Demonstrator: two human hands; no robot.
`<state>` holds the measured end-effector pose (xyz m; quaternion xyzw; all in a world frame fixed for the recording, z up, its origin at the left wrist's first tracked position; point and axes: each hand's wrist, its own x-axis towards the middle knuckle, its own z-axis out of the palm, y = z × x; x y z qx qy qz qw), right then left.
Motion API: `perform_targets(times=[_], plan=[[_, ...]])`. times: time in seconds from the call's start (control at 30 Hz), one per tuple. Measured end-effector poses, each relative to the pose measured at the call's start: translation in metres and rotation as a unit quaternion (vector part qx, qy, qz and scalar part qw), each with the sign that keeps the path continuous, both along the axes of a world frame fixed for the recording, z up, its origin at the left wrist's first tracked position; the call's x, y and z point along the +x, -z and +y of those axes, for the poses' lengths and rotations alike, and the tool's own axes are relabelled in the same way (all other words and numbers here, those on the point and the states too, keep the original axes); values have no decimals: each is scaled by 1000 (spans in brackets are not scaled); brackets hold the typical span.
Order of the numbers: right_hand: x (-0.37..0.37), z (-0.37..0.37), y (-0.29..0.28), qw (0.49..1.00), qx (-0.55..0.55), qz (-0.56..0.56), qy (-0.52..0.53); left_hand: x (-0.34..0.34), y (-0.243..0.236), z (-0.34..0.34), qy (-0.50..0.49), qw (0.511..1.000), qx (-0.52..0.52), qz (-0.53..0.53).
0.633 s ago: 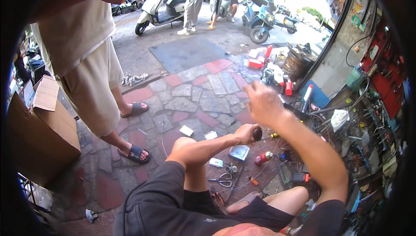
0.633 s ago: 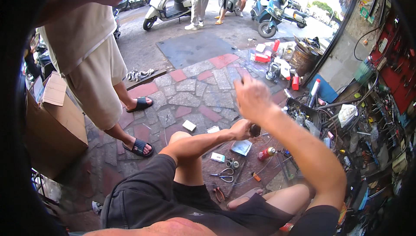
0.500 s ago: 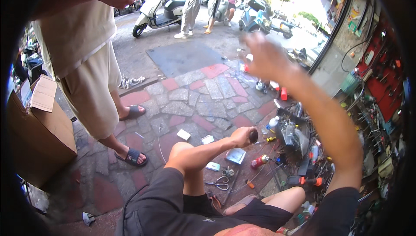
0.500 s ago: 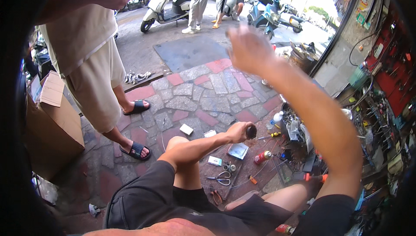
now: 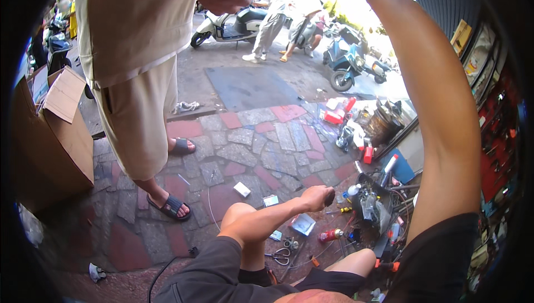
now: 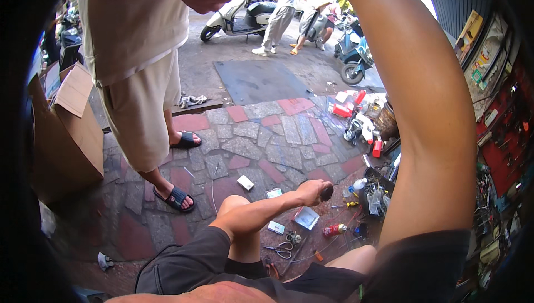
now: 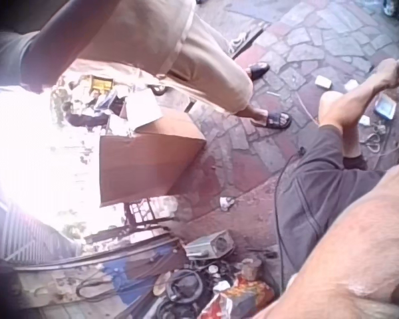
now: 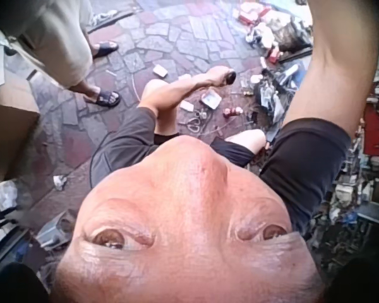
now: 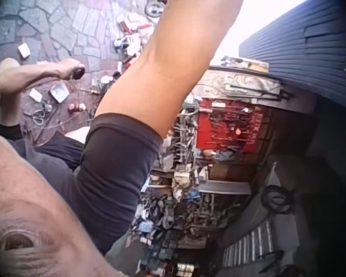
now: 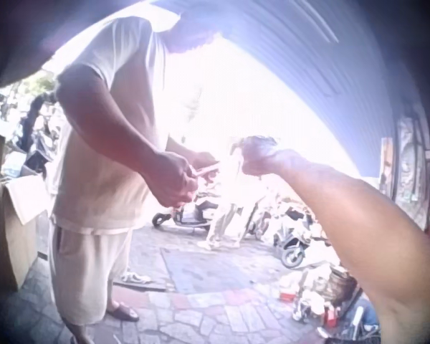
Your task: The person sits on the ground and works on a small cylindrical object, using pliers to strip wires and applying a substance from a red can. They repeatedly inspect and manipulate the object, then hand it to another person and walk toward a scooter.
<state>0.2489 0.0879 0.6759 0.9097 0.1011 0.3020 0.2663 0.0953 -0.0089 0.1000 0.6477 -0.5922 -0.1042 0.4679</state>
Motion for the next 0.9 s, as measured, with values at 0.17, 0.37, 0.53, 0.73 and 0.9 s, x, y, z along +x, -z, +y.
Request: perform_targets(times=[0.17,0.37,0.53,0.73,0.9], plan=[[4,-22,13,998,-33,-42,-28,1,-1,-1,11,999,-23,-26],[-4,-109,76,980,134,-87,117,-7,-1,-21,37,999,-11,-19],[-145,-164,278,976,27,156,151,-8,20,-43,-34,998,13,60],[-325,-235,416,894,367,2,255,2,27,-79,106,860,-48,497],[-386,-246,489,769,586,-57,251,-25,15,-81,179,790,-8,586]])
